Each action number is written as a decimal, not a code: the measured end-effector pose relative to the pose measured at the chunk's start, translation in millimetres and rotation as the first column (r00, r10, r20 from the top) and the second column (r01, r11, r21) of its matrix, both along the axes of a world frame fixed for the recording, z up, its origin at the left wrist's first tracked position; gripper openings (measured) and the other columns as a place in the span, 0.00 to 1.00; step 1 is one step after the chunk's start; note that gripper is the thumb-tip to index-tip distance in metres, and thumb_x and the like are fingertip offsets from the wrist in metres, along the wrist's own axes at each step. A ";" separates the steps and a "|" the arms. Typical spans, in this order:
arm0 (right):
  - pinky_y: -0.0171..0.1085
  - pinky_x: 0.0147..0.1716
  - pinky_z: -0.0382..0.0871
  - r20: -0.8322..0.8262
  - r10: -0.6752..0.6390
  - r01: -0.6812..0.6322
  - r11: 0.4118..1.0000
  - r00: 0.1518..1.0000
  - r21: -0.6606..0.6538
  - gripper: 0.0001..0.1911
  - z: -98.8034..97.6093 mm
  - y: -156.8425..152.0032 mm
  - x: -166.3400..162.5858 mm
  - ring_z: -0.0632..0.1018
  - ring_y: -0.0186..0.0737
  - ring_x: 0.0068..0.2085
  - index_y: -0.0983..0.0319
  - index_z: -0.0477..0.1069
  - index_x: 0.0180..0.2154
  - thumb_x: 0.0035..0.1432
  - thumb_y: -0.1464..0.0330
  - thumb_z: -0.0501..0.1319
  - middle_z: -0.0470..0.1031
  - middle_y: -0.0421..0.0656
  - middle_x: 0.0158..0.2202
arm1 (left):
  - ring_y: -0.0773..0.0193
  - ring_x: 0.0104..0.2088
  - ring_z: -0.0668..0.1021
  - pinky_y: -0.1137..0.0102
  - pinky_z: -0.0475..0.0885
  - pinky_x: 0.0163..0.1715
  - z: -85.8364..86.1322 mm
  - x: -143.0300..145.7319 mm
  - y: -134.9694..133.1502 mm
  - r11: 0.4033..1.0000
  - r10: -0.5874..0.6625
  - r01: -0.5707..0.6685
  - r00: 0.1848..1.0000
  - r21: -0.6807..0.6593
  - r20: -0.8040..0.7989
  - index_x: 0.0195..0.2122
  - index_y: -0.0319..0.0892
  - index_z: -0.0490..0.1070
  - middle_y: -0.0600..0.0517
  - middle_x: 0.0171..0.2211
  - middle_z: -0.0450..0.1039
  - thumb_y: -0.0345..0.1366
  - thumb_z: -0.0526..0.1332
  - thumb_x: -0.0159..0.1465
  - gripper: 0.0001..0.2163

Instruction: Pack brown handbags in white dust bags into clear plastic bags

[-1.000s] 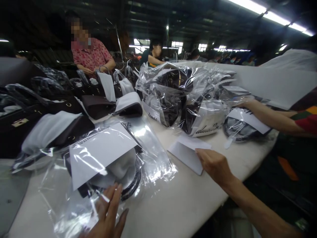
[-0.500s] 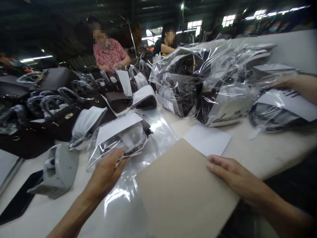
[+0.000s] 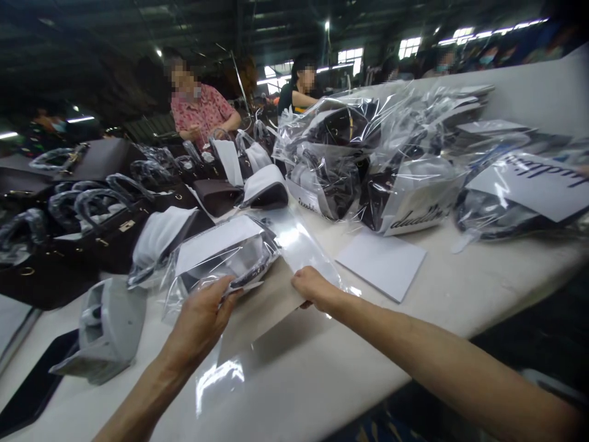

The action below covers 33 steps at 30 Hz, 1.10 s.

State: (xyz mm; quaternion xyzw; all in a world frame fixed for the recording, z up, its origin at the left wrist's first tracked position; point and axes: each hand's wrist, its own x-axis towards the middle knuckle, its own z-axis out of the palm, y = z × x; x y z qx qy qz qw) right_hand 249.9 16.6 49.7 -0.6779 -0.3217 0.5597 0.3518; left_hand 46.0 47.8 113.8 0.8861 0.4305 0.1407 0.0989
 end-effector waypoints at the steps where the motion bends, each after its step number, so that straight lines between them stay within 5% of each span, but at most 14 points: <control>1: 0.29 0.08 0.59 -0.013 0.024 -0.024 1.000 1.000 -0.010 0.05 3.0 -3.2 -2.7 0.67 0.33 0.13 0.66 0.64 0.24 0.48 0.77 0.52 0.64 0.39 0.14 | 0.62 0.31 0.69 0.69 0.62 0.32 1.0 -1.2 2.0 1.000 0.008 -0.008 1.000 0.004 0.007 0.36 0.45 0.65 0.53 0.30 0.66 0.42 0.51 0.63 0.09; 7: 0.28 0.06 0.54 -0.077 0.102 -0.106 0.993 0.992 -0.043 0.08 9.1 -21.1 -8.9 0.67 0.33 0.12 0.65 0.64 0.23 0.51 0.75 0.51 0.63 0.38 0.13 | 0.62 0.31 0.69 0.69 0.62 0.31 4.9 -5.4 10.5 1.000 -0.017 0.017 0.999 0.004 0.042 0.35 0.44 0.65 0.53 0.30 0.66 0.41 0.51 0.63 0.08; 13: 0.28 0.12 0.60 0.018 0.031 -0.030 0.998 0.999 -0.055 0.08 -8.3 35.7 -9.8 0.67 0.28 0.15 0.68 0.67 0.31 0.60 0.71 0.52 0.65 0.36 0.16 | 0.62 0.32 0.70 0.69 0.63 0.32 5.3 -4.6 6.4 0.999 -0.037 0.037 0.998 -0.002 0.043 0.38 0.44 0.65 0.52 0.33 0.67 0.40 0.51 0.63 0.07; 18: 0.31 0.24 0.70 0.057 0.121 -0.124 0.991 0.991 0.051 0.15 -14.5 83.0 -27.7 0.73 0.29 0.26 0.67 0.66 0.41 0.63 0.61 0.50 0.71 0.41 0.31 | 0.60 0.35 0.71 0.67 0.64 0.35 10.1 -7.6 16.0 0.997 -0.030 0.029 1.000 0.078 0.011 0.37 0.43 0.65 0.50 0.35 0.68 0.40 0.50 0.63 0.08; 22: 0.42 0.44 0.68 0.159 0.277 -0.310 0.919 0.948 0.245 0.20 -4.3 69.9 -14.5 0.75 0.41 0.42 0.65 0.65 0.48 0.62 0.59 0.50 0.73 0.48 0.42 | 0.57 0.38 0.71 0.65 0.64 0.39 25.7 -17.0 39.2 0.991 -0.003 0.004 1.000 0.136 -0.002 0.37 0.42 0.66 0.48 0.36 0.69 0.41 0.50 0.63 0.10; 24: 0.53 0.56 0.53 0.462 0.380 -0.560 0.749 0.801 0.355 0.29 3.6 56.9 2.9 0.67 0.50 0.53 0.62 0.62 0.53 0.51 0.57 0.62 0.71 0.49 0.48 | 0.57 0.37 0.71 0.65 0.64 0.38 36.6 -22.6 54.3 0.992 0.006 -0.002 1.000 0.128 -0.030 0.36 0.42 0.66 0.48 0.35 0.69 0.42 0.49 0.63 0.11; 26: 0.60 0.57 0.37 0.885 0.268 -0.859 0.457 0.380 0.230 0.32 14.8 52.8 18.5 0.62 0.54 0.56 0.62 0.63 0.53 0.46 0.62 0.67 0.71 0.49 0.47 | 0.57 0.36 0.71 0.66 0.64 0.36 48.6 -27.5 71.0 0.994 -0.003 0.009 0.999 0.113 -0.048 0.33 0.42 0.66 0.48 0.34 0.70 0.43 0.48 0.63 0.12; 27: 0.61 0.57 0.35 0.983 0.130 -0.934 0.347 0.132 0.080 0.25 23.0 55.7 23.4 0.66 0.53 0.53 0.63 0.67 0.49 0.48 0.66 0.65 0.74 0.48 0.43 | 0.58 0.35 0.71 0.67 0.65 0.36 55.2 -29.8 79.4 0.994 -0.017 0.023 0.999 0.104 -0.051 0.33 0.42 0.66 0.48 0.33 0.70 0.43 0.48 0.62 0.13; 28: 0.60 0.57 0.36 0.998 0.004 -0.953 0.298 -0.055 -0.054 0.14 33.9 61.8 25.7 0.71 0.49 0.48 0.63 0.70 0.43 0.52 0.70 0.61 0.75 0.46 0.36 | 0.58 0.35 0.72 0.67 0.65 0.35 62.5 -32.0 87.5 0.995 -0.036 0.041 0.998 0.094 -0.053 0.32 0.42 0.66 0.49 0.33 0.70 0.44 0.48 0.62 0.13; 29: 0.59 0.58 0.37 0.986 -0.071 -0.947 0.297 -0.154 -0.126 0.08 48.0 70.1 25.6 0.74 0.43 0.41 0.63 0.72 0.38 0.56 0.74 0.57 0.75 0.43 0.31 | 0.59 0.34 0.72 0.68 0.65 0.34 70.6 -34.4 94.7 0.995 -0.060 0.064 0.997 0.082 -0.058 0.33 0.42 0.67 0.49 0.32 0.71 0.44 0.49 0.61 0.13; 31: 0.58 0.57 0.42 0.968 -0.173 -0.942 0.314 -0.179 -0.118 0.13 86.3 88.9 19.9 0.74 0.37 0.36 0.63 0.72 0.34 0.60 0.77 0.50 0.75 0.43 0.33 | 0.60 0.33 0.73 0.70 0.65 0.34 89.3 -39.7 105.1 0.992 -0.090 0.094 0.995 0.079 -0.050 0.34 0.42 0.69 0.50 0.31 0.72 0.45 0.50 0.59 0.14; 33: 0.58 0.55 0.49 0.949 -0.302 -0.954 0.298 -0.094 0.001 0.12 135.0 102.5 11.8 0.71 0.42 0.46 0.64 0.71 0.34 0.61 0.74 0.50 0.68 0.50 0.50 | 0.60 0.33 0.73 0.71 0.66 0.34 109.7 -45.3 107.9 0.991 -0.075 0.074 0.997 0.114 0.003 0.34 0.42 0.70 0.51 0.29 0.73 0.46 0.51 0.58 0.15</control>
